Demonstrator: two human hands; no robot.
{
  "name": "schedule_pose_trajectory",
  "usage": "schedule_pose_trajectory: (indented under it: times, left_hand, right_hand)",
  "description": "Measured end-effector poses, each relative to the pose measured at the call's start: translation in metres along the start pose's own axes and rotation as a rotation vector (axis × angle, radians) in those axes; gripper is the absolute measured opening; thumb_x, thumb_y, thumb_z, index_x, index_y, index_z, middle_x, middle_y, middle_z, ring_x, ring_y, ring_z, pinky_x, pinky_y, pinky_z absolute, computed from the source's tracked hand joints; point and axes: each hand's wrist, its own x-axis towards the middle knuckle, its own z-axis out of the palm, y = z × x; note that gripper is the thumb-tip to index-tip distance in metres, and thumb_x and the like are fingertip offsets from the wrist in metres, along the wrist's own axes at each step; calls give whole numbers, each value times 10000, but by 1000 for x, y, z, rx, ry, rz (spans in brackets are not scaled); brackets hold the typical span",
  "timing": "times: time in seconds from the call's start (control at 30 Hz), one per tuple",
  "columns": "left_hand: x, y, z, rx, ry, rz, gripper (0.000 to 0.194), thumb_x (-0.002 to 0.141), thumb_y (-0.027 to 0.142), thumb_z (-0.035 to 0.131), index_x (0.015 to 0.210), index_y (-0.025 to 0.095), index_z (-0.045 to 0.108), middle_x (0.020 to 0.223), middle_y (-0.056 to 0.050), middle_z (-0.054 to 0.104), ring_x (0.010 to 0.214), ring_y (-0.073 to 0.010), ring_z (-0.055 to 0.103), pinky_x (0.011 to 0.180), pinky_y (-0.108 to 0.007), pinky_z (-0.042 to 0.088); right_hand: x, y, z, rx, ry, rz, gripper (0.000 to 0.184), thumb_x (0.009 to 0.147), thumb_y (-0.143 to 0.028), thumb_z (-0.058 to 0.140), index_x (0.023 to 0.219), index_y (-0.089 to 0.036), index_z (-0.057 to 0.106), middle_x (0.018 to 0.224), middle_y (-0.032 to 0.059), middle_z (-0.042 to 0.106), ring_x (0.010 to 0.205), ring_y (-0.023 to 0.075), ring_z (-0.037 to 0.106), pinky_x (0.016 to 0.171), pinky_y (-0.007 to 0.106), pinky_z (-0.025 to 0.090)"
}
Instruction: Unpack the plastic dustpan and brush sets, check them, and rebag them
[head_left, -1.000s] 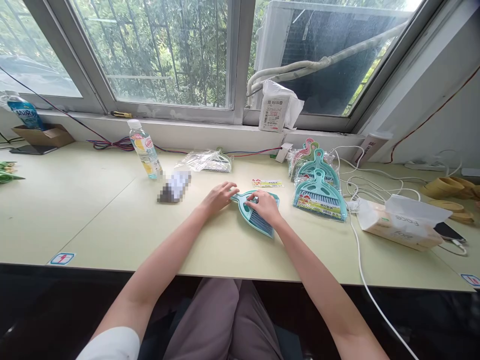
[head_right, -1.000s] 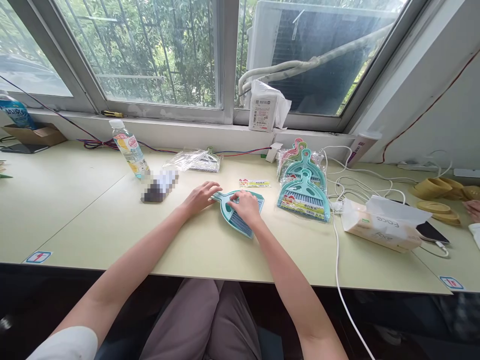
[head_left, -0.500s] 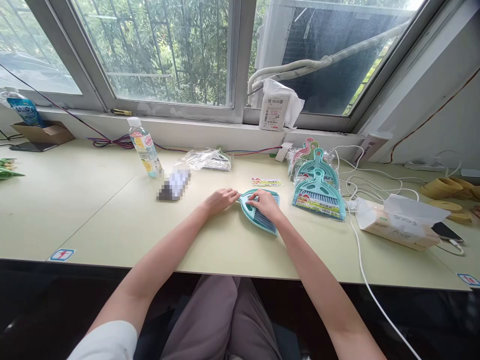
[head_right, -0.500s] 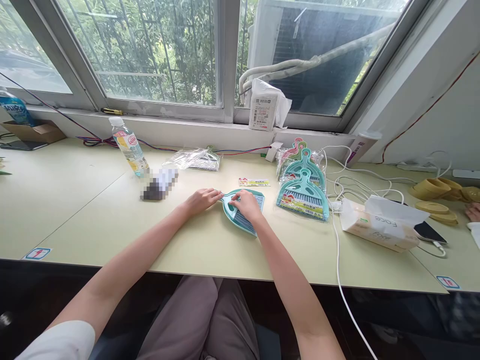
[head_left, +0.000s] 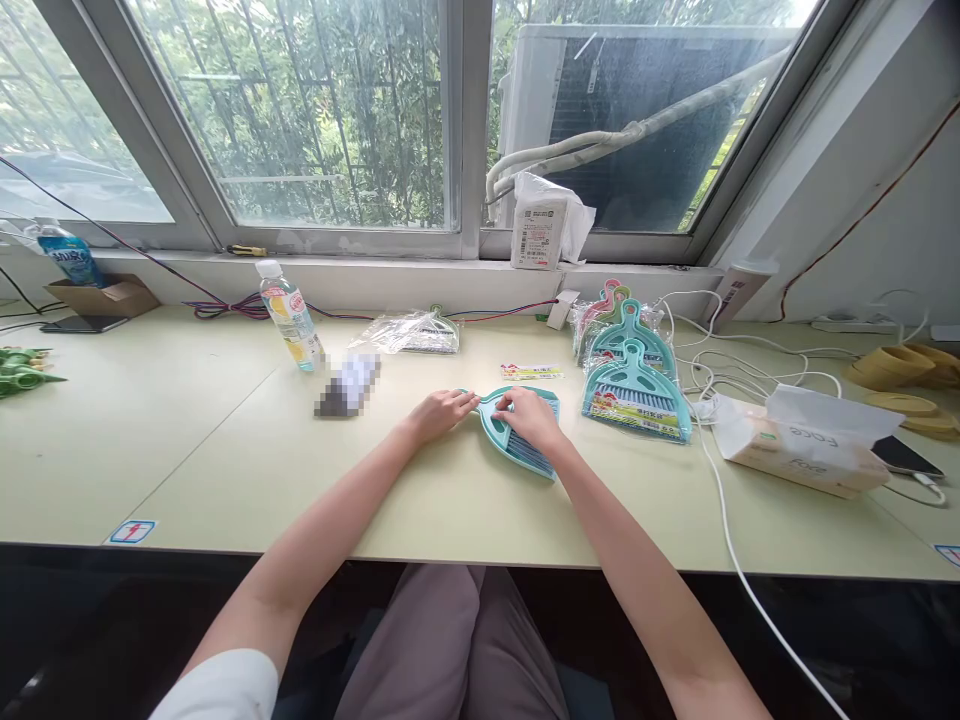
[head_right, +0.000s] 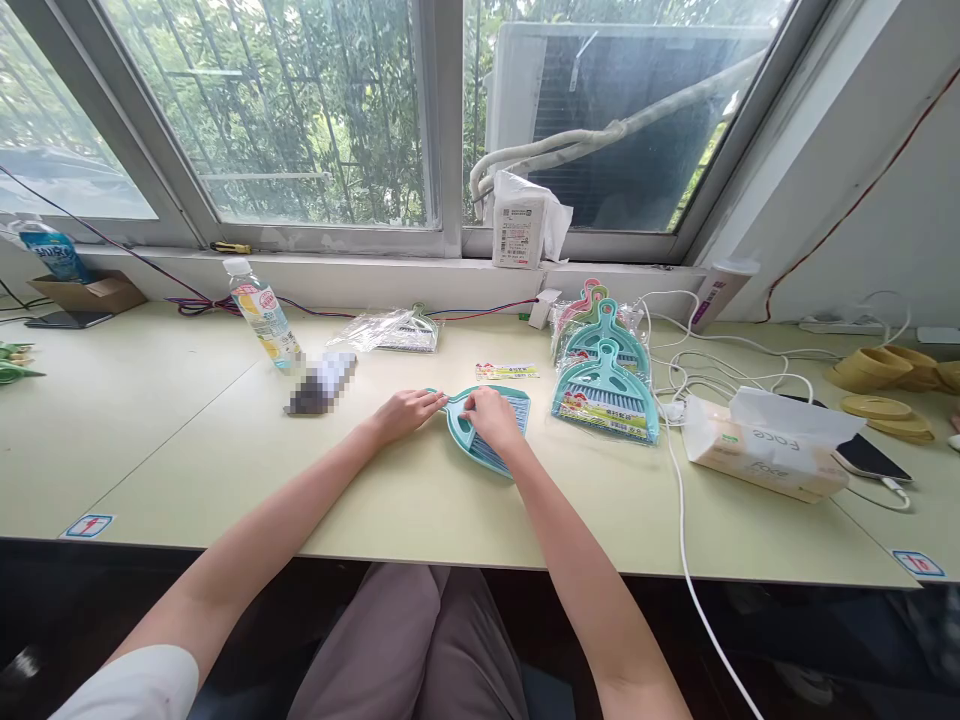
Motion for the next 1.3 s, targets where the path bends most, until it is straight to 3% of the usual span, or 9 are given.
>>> schedule_pose_trajectory:
  times: [0.13,0.3,0.5,0.63,0.73,0.87,1.0,1.17,1.3]
  left_hand:
    - [2,-2,-2,-224,170,-150,290,900,222,444,1101,262,648,1153,-77,659,1102,-222,573,958,-365,416]
    - [16,18,-25,-742,516,-584,410,881,399,482,1248,236,564,1237,-81,615,1270,-281,452,1034,-445,366]
    - [22,42,-28,-1442,-47,-543,531,752,399,665,1238,207,571,1166,-84,651,1153,-301,552,975,-430,426]
    - [18,20,-17,-1509,252,-717,690,635,260,770,1271,214,507,1104,-73,665,1029,-242,618,899,-392,486]
    - [11,-14,-20,-1551,528,-840,578,663,250,748,1199,212,536,1035,-55,681,935,-193,647,834,-345,522]
    - [-3,-43,-31,-1636,760,-921,466,677,180,726,1112,235,569,990,-12,689,865,-130,651,779,-271,542]
    - [-10,-46,-31,-1661,792,-1019,368,668,147,702,1020,186,602,946,-20,696,831,-123,656,730,-228,546]
    - [-7,-40,-24,-1653,755,-1015,394,637,150,716,1011,183,596,945,-31,691,826,-142,663,685,-230,552]
    - [-6,-39,-20,-1630,647,-1023,389,618,138,710,986,178,589,926,-41,683,828,-160,668,690,-251,556]
  right_hand:
    - [0,3,-1,-6,59,-22,194,805,-431,629,887,-279,718,1003,5,693,916,193,629,725,275,418]
    - [-4,-12,0,108,289,35,298,792,-561,594,792,-288,713,934,-6,709,867,184,638,706,275,430]
    - [-5,-17,5,181,482,65,294,849,-489,535,779,-249,690,894,23,684,773,175,617,705,290,449]
    - [4,-4,2,354,591,-52,344,924,-398,384,855,-199,656,900,61,644,673,149,567,711,297,470]
    - [13,8,6,330,666,-17,358,933,-332,313,1045,-174,614,1082,124,604,904,192,576,824,337,462]
    - [20,23,19,74,356,88,506,908,-411,378,1370,-207,410,1480,132,341,1373,271,262,1072,490,254]
    - [23,31,22,-42,-76,-7,587,883,-531,406,1403,-259,388,1518,97,310,1409,281,222,1094,526,167]
    - [21,25,18,32,-1,-125,388,933,-396,380,1250,-261,558,1224,70,628,1178,205,530,1032,395,302]
    - [17,20,21,-31,33,-138,491,906,-412,458,1373,-259,444,1432,77,462,1340,234,367,1082,446,234]
